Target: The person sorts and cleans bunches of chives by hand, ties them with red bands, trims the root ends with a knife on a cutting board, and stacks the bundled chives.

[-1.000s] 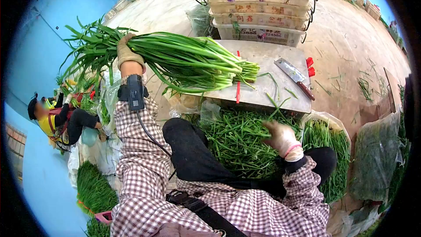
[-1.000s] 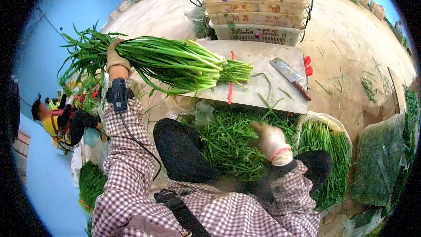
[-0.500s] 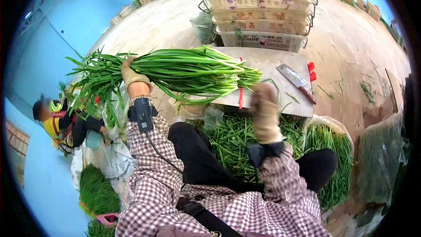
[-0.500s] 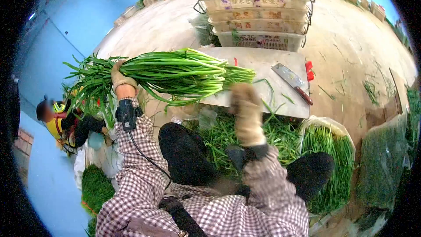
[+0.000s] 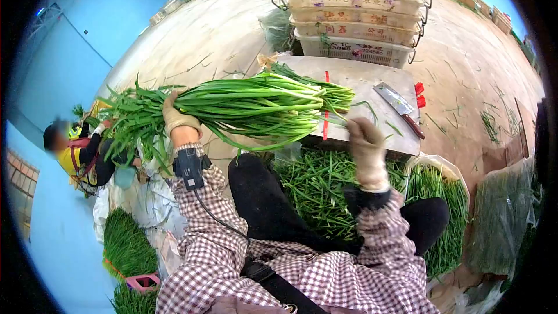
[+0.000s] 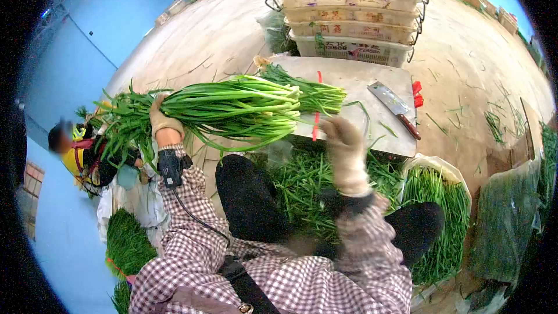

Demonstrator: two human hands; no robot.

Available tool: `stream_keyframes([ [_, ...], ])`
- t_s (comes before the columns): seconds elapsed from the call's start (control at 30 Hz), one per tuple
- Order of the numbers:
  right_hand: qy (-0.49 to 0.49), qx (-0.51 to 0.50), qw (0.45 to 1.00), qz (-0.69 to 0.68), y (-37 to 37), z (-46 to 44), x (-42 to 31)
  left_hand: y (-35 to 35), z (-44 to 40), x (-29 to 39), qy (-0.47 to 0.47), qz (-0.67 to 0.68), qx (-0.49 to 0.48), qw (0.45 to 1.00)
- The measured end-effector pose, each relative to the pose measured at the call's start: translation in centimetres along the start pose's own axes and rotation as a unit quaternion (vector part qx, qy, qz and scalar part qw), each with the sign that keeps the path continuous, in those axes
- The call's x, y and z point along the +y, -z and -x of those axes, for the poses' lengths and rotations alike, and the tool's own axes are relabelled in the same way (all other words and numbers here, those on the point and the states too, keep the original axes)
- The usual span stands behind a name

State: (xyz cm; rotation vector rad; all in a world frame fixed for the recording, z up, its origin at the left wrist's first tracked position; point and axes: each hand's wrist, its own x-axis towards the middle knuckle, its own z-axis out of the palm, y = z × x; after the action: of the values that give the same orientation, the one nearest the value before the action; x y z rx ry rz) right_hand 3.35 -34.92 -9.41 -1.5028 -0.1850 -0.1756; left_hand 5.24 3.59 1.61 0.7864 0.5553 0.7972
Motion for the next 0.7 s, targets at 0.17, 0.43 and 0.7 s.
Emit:
stream_keyframes([
  [0.17,-0.121,-0.325,0.684,0.641,10.5,6.0,6.4,9.0,-1.9,0.1,0.028,-0.029,0.017,0.999],
  [0.43,0.010,-0.173,0.950,0.260,-7.6,5.2,-5.0,14.7,1.0,-3.1,0.071,0.028,0.079,0.994],
  [0.7,-0.187,-0.388,0.896,-0.106,-6.0,4.4,-3.5,16.4,1.1,-4.1,0.103,0.036,0.084,0.991],
])
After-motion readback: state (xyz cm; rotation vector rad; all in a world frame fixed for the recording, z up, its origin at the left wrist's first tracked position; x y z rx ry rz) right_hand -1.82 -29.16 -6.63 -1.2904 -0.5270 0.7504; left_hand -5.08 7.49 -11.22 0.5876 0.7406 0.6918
